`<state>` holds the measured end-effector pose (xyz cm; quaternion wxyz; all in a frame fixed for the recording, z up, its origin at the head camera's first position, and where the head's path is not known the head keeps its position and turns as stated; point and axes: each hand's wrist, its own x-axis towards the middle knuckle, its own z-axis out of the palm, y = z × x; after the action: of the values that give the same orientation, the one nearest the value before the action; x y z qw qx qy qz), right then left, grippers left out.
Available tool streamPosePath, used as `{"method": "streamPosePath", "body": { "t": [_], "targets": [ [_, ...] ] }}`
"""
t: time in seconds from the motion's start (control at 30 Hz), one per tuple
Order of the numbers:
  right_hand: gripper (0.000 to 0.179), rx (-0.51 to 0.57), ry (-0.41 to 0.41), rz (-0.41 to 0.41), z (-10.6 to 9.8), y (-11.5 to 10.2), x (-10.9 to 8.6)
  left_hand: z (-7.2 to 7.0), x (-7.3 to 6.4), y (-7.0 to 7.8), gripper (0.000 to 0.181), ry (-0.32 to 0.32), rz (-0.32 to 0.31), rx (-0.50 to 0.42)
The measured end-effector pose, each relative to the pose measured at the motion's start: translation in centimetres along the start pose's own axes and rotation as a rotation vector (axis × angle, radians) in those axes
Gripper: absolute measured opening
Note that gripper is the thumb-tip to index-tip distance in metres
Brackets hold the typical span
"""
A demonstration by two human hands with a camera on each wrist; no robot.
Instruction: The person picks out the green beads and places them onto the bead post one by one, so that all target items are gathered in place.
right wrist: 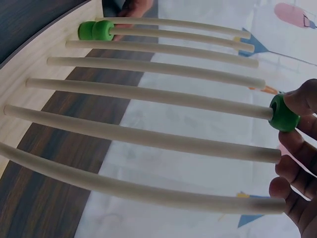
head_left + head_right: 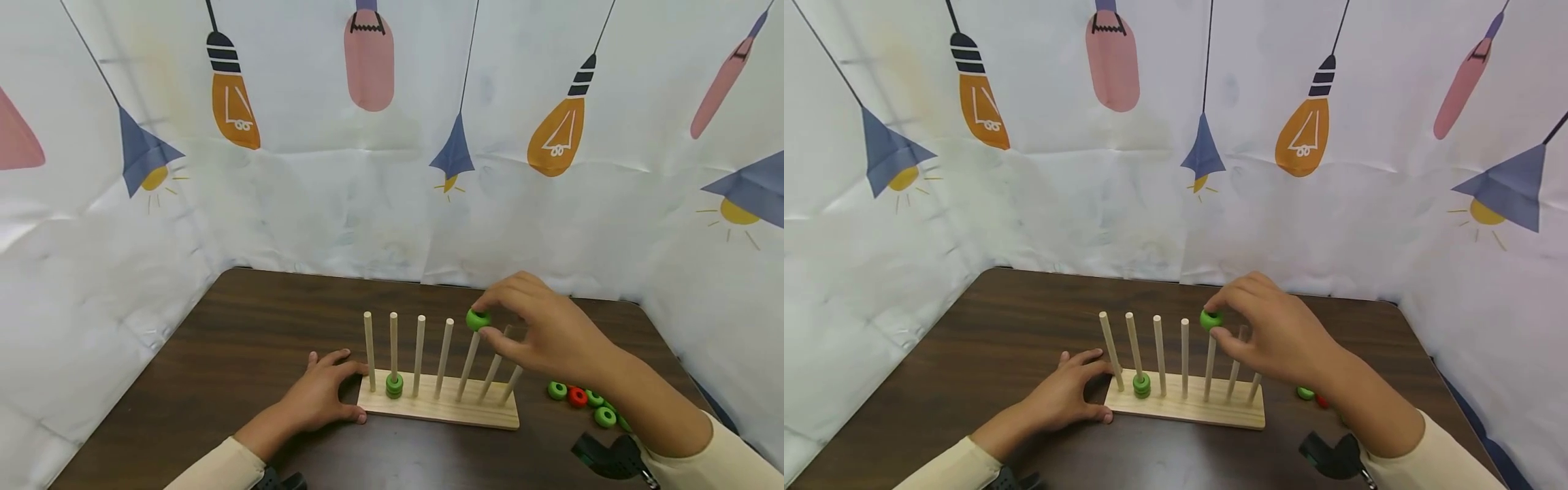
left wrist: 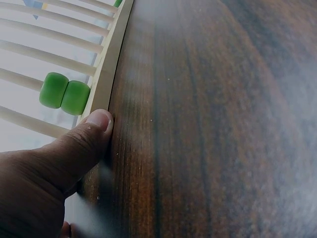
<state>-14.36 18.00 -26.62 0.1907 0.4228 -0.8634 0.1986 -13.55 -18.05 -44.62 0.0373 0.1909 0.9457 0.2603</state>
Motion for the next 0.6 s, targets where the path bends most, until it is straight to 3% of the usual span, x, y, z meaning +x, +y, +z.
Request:
{"method": "streamPosePath", "body": {
  "t": [0.6],
  "targets": [
    [0.03,0.032,0.012,-0.043,0.9,-0.6,1.3,-0.1,0.0,0.1,0.067,-0.011,0.003,0.002]
  ]
}}
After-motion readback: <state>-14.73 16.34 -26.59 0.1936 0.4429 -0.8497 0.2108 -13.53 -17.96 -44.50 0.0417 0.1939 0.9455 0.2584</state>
